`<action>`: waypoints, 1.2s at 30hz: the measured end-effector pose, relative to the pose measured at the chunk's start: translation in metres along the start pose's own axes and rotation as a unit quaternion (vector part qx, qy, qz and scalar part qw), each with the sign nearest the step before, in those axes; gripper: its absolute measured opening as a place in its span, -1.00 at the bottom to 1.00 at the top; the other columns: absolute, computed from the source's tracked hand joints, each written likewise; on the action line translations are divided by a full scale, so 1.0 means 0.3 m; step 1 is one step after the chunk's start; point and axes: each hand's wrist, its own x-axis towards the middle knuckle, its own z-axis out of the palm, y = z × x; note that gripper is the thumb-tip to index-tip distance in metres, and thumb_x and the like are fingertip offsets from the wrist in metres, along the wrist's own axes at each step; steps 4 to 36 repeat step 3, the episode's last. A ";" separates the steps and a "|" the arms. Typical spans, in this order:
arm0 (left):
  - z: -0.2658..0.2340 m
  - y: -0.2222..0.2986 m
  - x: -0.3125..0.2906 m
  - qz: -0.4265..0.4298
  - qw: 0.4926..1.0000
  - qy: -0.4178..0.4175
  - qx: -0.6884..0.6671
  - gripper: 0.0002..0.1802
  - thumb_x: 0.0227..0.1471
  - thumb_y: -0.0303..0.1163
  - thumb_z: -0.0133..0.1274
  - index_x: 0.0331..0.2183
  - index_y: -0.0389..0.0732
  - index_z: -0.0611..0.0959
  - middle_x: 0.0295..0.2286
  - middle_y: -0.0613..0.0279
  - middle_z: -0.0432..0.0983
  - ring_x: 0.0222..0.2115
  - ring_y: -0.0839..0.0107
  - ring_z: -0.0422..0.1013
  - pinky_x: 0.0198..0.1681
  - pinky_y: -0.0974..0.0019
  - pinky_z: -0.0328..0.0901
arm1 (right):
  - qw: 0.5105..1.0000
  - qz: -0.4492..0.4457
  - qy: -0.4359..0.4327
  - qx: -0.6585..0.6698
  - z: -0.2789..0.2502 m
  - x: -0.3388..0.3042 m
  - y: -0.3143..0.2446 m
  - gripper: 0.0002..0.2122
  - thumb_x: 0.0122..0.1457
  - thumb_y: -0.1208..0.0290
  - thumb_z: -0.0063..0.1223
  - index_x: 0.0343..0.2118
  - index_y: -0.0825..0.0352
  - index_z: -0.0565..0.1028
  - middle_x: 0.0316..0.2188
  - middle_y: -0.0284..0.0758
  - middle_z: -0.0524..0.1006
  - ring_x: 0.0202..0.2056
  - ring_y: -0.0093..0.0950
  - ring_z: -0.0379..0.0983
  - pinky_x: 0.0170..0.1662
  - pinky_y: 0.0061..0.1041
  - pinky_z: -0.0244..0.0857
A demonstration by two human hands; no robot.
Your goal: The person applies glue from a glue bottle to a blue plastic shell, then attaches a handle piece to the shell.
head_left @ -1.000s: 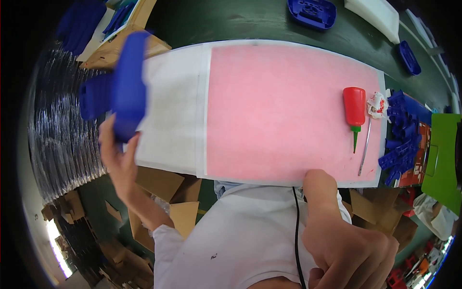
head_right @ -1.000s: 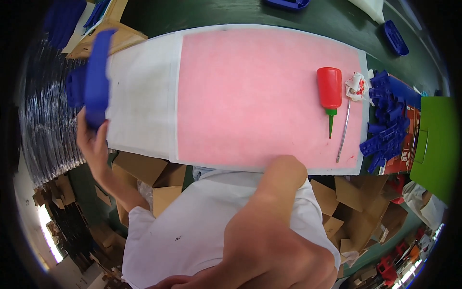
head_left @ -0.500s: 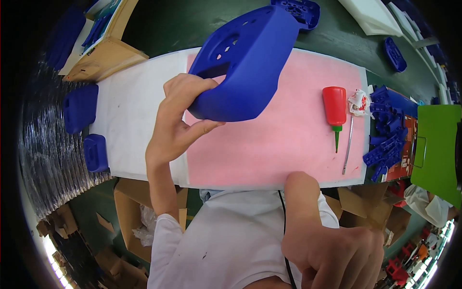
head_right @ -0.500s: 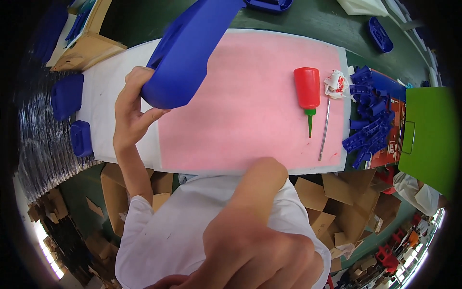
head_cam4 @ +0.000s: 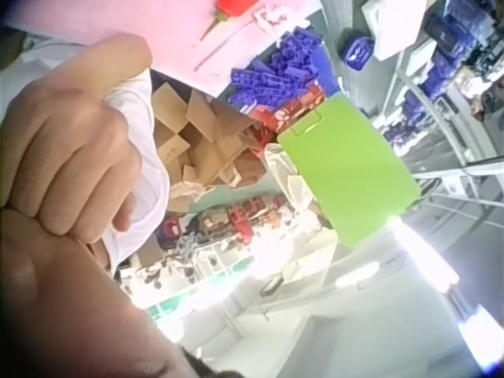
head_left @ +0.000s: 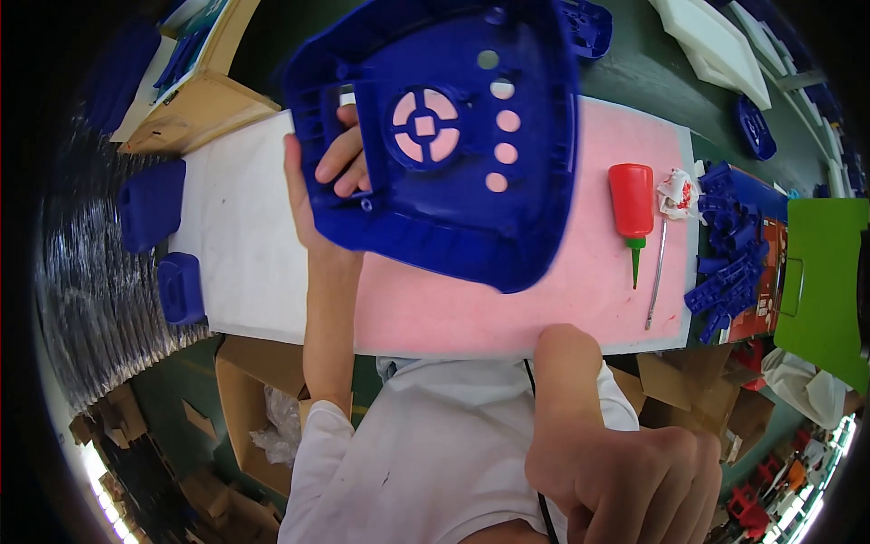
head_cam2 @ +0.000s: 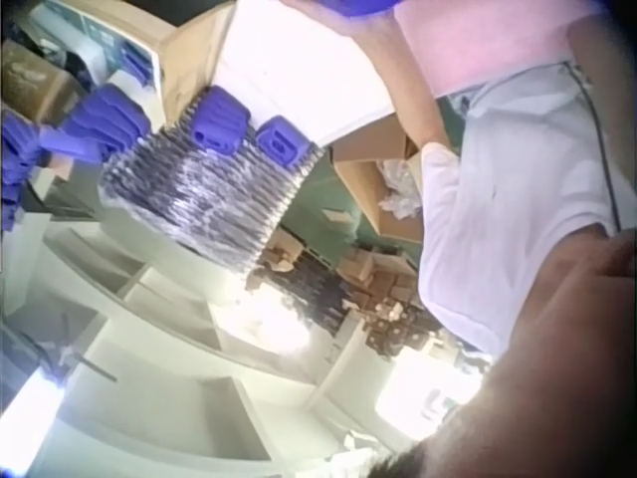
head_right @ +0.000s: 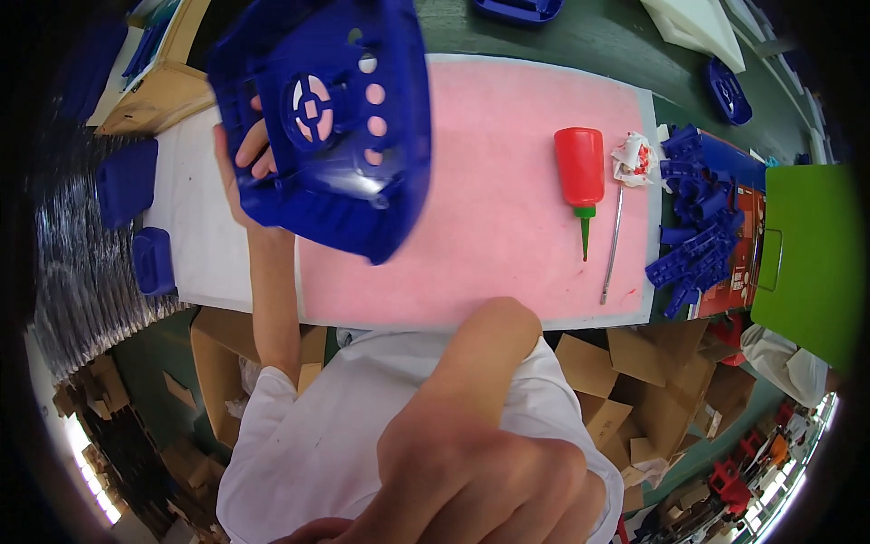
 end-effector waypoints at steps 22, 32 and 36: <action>-0.076 0.040 0.003 -0.068 0.989 0.055 -0.119 -0.40 0.21 0.03 -0.16 0.03 -0.28 0.29 -0.58 0.37 0.25 -0.58 0.52 0.20 -0.35 0.46 0.25 | 0.990 -0.077 0.098 0.068 0.184 -0.212 -0.325 -0.54 0.07 0.37 0.03 -0.90 0.19 0.12 -0.86 -0.51 0.18 -0.81 -0.43 0.22 -0.63 -0.37 0.34; -0.076 0.040 0.003 -0.068 0.989 0.055 -0.119 -0.40 0.21 0.03 -0.16 0.03 -0.28 0.29 -0.58 0.37 0.25 -0.58 0.52 0.20 -0.35 0.46 0.25 | 0.990 -0.077 0.098 0.068 0.184 -0.212 -0.325 -0.54 0.07 0.37 0.03 -0.90 0.19 0.12 -0.86 -0.51 0.18 -0.81 -0.43 0.22 -0.63 -0.37 0.34; -0.076 0.040 0.003 -0.068 0.989 0.055 -0.119 -0.40 0.21 0.03 -0.16 0.03 -0.28 0.29 -0.58 0.37 0.25 -0.58 0.52 0.20 -0.35 0.46 0.25 | 0.990 -0.077 0.098 0.068 0.184 -0.212 -0.325 -0.54 0.07 0.37 0.03 -0.90 0.19 0.12 -0.86 -0.51 0.18 -0.81 -0.43 0.22 -0.63 -0.37 0.34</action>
